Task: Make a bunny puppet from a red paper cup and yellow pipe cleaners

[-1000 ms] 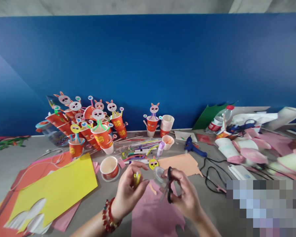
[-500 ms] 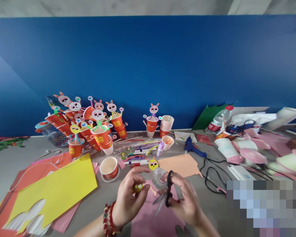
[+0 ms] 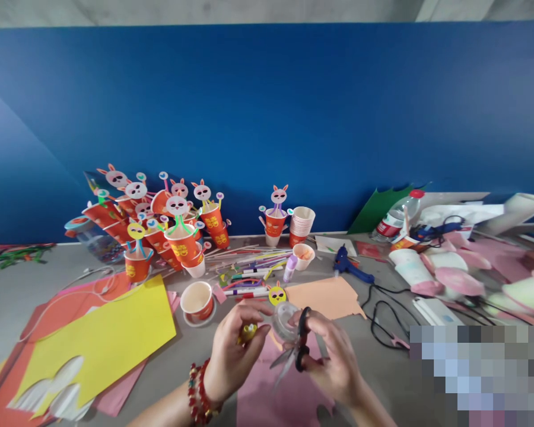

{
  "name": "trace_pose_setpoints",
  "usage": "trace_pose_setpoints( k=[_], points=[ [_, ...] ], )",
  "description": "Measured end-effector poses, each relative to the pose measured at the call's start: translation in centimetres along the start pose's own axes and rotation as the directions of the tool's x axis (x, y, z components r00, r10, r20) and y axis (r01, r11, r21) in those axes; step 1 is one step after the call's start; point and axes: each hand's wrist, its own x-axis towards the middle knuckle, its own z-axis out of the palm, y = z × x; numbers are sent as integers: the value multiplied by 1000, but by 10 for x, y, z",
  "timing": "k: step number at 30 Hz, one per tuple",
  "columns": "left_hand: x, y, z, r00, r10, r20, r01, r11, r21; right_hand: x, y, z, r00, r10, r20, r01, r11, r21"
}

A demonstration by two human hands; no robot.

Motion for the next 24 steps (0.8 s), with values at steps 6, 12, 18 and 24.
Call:
trace_pose_setpoints(
  k=[6, 12, 18, 24],
  points=[
    [-17, 1, 7, 990, 135, 36, -139, 978, 155, -18, 8, 10, 995, 65, -72, -67, 997, -37],
    [-38, -4, 12, 985, 120, 123, -148, 956, 254, -24, 7, 25, 913, 368, -173, -300, 897, 326],
    [-35, -4, 14, 998, -64, 2, 63, 975, -213, -18, 4, 24, 886, 453, -100, -331, 768, 549],
    [-34, 0, 10, 995, -38, 90, 53, 985, -166, -21, 3, 26, 887, 459, -59, -347, 743, 572]
  ],
)
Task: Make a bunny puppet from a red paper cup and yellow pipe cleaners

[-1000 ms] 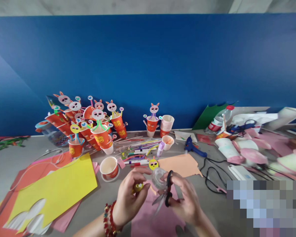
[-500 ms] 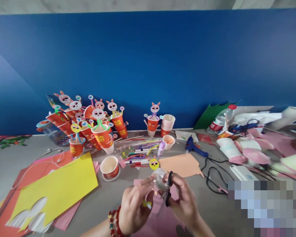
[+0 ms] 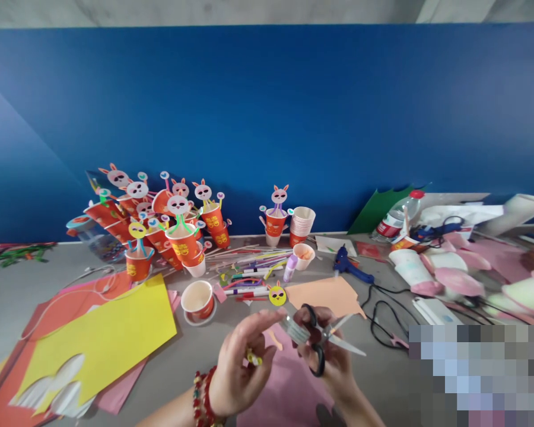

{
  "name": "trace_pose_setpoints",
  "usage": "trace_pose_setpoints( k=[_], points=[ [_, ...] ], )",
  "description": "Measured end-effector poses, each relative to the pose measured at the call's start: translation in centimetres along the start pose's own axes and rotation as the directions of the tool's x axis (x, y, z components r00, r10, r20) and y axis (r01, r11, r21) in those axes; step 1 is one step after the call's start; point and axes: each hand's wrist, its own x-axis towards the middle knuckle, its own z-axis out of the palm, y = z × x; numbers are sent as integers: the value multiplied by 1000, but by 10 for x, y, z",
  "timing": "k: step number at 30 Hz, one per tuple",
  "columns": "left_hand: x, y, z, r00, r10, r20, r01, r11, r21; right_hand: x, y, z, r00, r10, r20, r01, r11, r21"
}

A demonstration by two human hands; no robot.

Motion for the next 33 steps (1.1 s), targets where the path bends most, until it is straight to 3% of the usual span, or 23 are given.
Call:
trace_pose_setpoints(
  k=[6, 9, 12, 15, 17, 21, 25, 33],
  points=[
    [-1, 1, -2, 987, 142, 71, -159, 892, 423, 1, -6, 5, 1000, 23, -19, -23, 1000, 2],
    [0, 2, -3, 989, 128, 77, -150, 862, 484, -2, -6, 8, 998, 58, -24, -59, 998, -21],
    [-2, -2, -4, 992, 47, 115, -89, 916, 392, -5, 1, 6, 995, 98, -20, -99, 994, -56],
    [-5, -7, -7, 990, -39, 135, 4, 970, 245, -4, 14, -12, 994, 2, -105, -31, 960, -277],
    [-4, -8, -9, 988, -85, 128, 62, 983, 175, 0, 26, -34, 978, -120, -172, 19, 868, -497],
    [3, -8, -12, 951, -288, 112, 290, 957, -1, 14, 51, -83, 956, -120, -267, -120, 673, -730],
    [10, -6, -12, 900, -418, 123, 434, 885, -168, 26, 69, -107, 963, -99, -252, -131, 644, -753],
    [8, -6, -13, 857, -485, 171, 512, 837, -193, 22, 81, -105, 966, -82, -244, -126, 677, -725]
  ],
)
